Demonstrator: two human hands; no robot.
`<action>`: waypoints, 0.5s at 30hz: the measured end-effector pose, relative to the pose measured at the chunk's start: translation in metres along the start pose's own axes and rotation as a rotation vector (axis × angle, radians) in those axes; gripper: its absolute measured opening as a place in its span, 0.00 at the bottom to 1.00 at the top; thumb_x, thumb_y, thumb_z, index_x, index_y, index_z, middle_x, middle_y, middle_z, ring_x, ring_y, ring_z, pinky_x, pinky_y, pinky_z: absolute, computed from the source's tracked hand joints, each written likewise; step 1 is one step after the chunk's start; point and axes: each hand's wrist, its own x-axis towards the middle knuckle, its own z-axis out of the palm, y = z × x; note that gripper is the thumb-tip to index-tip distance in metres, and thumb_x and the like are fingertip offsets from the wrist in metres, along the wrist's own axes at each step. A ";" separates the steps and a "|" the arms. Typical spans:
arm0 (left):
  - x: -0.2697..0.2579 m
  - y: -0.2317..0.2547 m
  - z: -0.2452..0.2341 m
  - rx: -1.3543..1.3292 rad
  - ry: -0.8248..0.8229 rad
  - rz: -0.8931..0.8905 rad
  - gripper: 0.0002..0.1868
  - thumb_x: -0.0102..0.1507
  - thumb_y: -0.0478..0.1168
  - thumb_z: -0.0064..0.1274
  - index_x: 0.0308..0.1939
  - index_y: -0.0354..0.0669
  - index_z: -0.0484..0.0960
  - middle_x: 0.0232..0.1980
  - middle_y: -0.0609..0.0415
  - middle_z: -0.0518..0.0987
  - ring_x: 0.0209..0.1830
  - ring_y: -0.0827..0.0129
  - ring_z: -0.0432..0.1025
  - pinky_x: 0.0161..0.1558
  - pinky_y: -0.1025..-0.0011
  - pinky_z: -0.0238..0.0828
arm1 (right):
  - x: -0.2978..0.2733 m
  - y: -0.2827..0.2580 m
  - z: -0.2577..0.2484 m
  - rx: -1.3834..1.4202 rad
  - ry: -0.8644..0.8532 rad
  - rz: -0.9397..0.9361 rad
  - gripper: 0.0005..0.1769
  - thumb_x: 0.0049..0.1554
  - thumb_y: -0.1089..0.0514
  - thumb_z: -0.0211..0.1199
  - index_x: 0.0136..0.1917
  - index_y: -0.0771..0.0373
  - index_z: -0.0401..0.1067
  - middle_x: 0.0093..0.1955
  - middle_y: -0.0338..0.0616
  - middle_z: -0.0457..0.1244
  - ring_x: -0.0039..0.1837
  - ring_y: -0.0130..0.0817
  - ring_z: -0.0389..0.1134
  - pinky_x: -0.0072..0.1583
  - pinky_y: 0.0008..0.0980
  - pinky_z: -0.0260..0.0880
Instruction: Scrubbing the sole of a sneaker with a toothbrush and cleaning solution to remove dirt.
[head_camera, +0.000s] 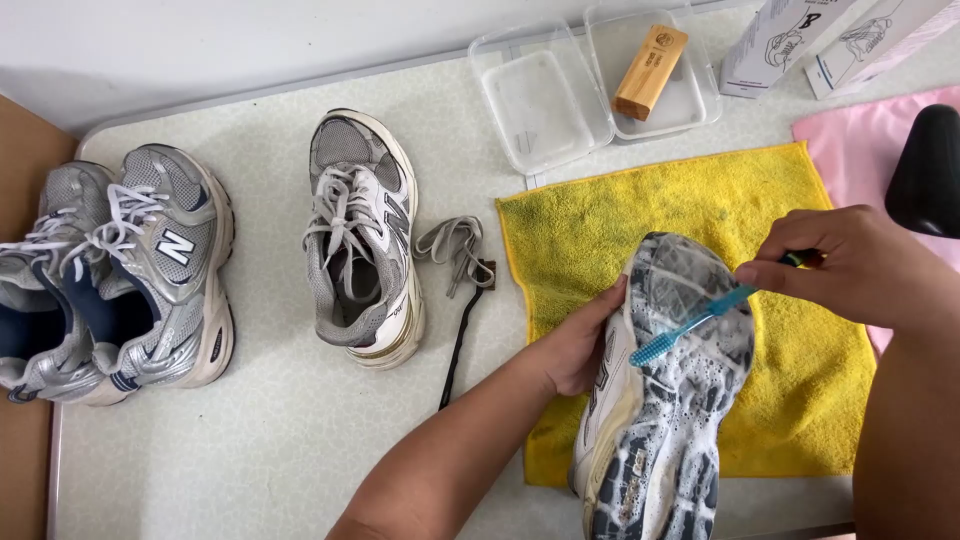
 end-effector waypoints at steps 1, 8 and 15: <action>-0.001 0.001 0.000 0.002 -0.002 0.002 0.35 0.65 0.71 0.48 0.62 0.50 0.75 0.57 0.47 0.79 0.60 0.54 0.72 0.67 0.51 0.63 | 0.004 -0.003 -0.002 -0.001 0.002 -0.001 0.11 0.50 0.48 0.74 0.39 0.56 0.89 0.32 0.37 0.69 0.33 0.30 0.60 0.40 0.31 0.57; 0.000 0.000 -0.004 -0.020 -0.052 -0.026 0.35 0.64 0.73 0.50 0.58 0.50 0.76 0.52 0.48 0.80 0.54 0.55 0.74 0.63 0.53 0.66 | 0.017 0.004 -0.005 0.100 0.190 0.050 0.15 0.61 0.48 0.69 0.43 0.63 0.81 0.24 0.42 0.53 0.27 0.31 0.49 0.32 0.32 0.47; 0.000 -0.002 -0.005 -0.024 0.012 -0.045 0.33 0.64 0.71 0.50 0.57 0.49 0.77 0.50 0.49 0.80 0.53 0.57 0.75 0.62 0.54 0.66 | 0.018 0.001 -0.014 0.023 0.080 0.114 0.13 0.58 0.47 0.69 0.46 0.57 0.85 0.26 0.44 0.63 0.27 0.32 0.52 0.33 0.33 0.49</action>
